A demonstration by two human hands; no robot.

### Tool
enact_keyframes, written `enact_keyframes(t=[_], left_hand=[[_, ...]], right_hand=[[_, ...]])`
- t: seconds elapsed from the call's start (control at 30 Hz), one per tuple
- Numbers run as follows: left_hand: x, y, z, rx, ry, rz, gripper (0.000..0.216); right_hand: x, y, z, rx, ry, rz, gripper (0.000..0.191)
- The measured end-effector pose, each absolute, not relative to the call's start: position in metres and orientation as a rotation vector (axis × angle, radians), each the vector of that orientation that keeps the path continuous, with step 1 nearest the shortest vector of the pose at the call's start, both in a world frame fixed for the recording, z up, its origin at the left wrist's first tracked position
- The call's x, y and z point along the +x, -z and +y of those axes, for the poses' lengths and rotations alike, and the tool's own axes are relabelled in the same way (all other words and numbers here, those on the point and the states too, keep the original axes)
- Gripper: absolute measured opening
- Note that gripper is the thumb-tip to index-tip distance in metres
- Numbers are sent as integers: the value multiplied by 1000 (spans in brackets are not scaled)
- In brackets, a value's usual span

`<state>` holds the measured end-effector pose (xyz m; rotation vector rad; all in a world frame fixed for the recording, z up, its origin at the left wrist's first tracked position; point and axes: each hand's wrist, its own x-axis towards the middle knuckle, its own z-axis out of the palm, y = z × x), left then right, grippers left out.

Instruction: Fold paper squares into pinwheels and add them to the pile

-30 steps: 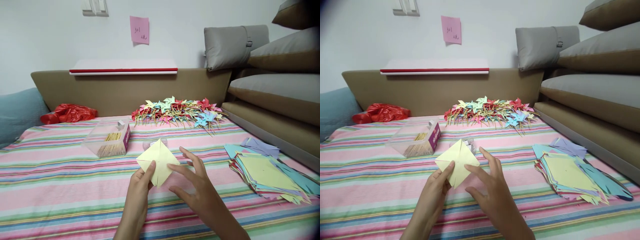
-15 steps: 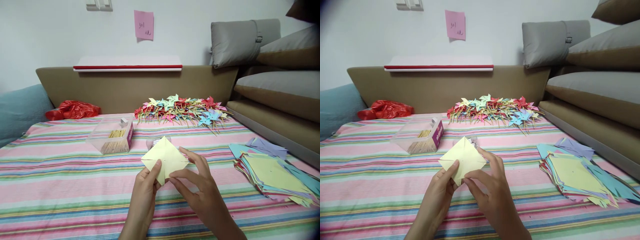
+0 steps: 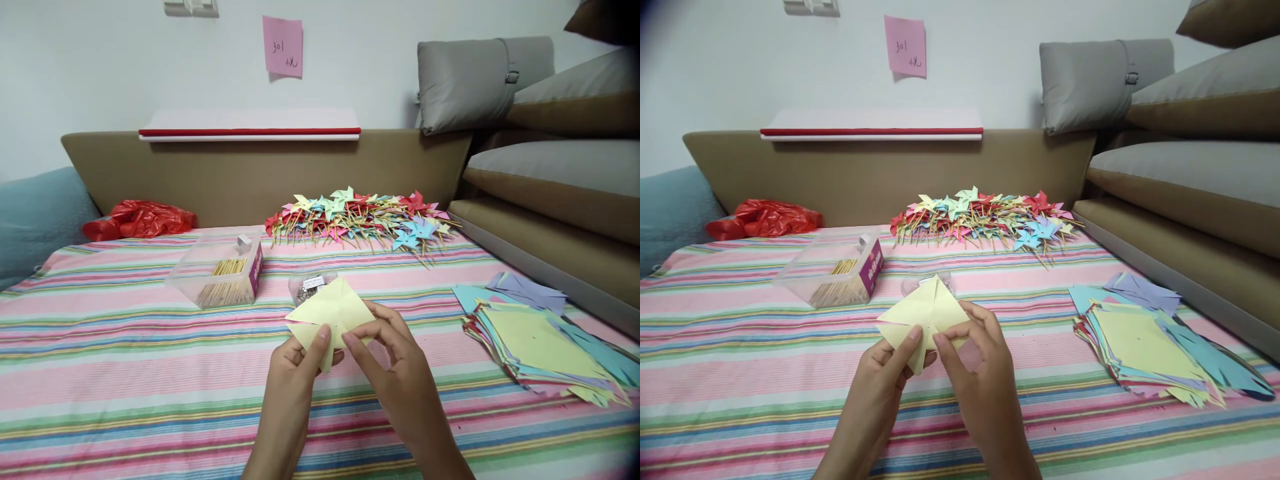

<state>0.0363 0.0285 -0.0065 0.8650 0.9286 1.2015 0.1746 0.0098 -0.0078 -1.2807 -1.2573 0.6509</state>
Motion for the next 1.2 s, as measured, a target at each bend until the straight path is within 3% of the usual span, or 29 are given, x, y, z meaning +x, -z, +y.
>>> enact_keyframes(t=[0.53,0.87,1.2], left_hand=[[38,3,27,992,-1174,938,44],[36,2,26,1010,-1185,928,19],[35,-1,27,1081,-1209,1031,24]], right_hand=[[171,3,9,-1280,-632,-1165,17],[177,8,11,-1309,-644,-1220,17],[173,4,8,-1281,-659,-1201,16]])
